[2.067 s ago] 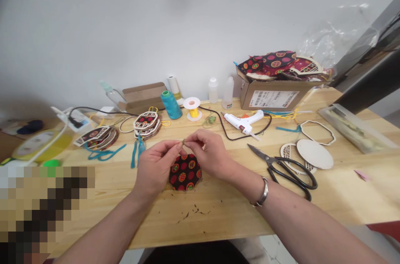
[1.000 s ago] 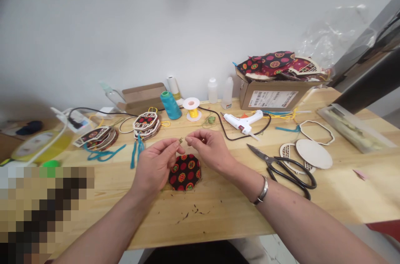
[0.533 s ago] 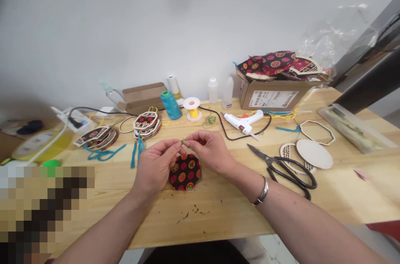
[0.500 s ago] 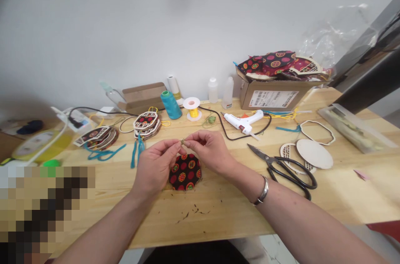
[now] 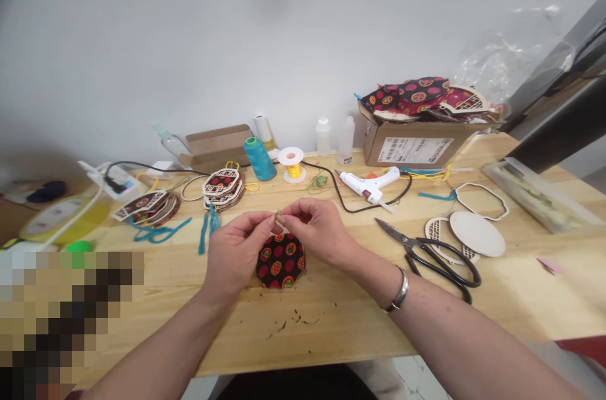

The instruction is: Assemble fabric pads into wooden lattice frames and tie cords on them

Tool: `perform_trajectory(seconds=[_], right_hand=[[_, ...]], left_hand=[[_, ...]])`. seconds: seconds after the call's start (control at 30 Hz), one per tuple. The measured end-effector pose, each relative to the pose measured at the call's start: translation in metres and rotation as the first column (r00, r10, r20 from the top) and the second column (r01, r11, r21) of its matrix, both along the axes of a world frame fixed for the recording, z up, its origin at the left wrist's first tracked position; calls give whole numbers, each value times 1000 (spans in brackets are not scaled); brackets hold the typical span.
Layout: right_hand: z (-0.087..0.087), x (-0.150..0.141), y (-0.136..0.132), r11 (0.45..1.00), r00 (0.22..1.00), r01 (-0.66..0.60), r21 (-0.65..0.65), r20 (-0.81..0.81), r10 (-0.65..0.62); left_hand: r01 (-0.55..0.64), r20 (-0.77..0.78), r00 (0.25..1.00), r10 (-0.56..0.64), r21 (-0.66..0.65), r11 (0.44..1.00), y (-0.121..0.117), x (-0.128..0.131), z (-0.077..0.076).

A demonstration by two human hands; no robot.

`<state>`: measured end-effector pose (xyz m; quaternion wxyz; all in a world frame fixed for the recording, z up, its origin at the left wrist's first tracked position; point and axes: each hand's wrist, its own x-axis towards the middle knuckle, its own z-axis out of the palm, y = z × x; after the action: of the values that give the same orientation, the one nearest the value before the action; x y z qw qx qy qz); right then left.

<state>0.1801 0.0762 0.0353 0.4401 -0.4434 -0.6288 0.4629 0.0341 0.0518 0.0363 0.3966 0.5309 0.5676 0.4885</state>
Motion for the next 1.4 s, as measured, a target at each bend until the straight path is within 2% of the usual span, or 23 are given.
perform_trajectory(seconds=[0.23, 0.4, 0.87, 1.0, 1.17, 1.4], right_hand=[[3, -3, -6, 989, 991, 60, 132, 114, -75], [2, -3, -7, 976, 980, 94, 199, 152, -126], [4, -3, -7, 991, 990, 73, 111, 115, -85], [2, -1, -6, 989, 994, 32, 146, 98, -47], [-8, -1, 0, 990, 996, 81, 114, 39, -85], [-12, -1, 4, 995, 998, 55, 89, -24, -53]], left_hand=[[9, -43, 999, -6, 61, 998, -2, -1, -2], [34, -9, 999, -33, 37, 999, -1, -2, -2], [21, 120, 993, -15, -56, 998, 4, -3, -4], [45, 234, 972, -18, -109, 993, 7, -5, -10], [109, 387, 921, -35, -171, 979, 9, -6, -16], [142, 392, 918, -62, -179, 974, 7, -3, -13]])
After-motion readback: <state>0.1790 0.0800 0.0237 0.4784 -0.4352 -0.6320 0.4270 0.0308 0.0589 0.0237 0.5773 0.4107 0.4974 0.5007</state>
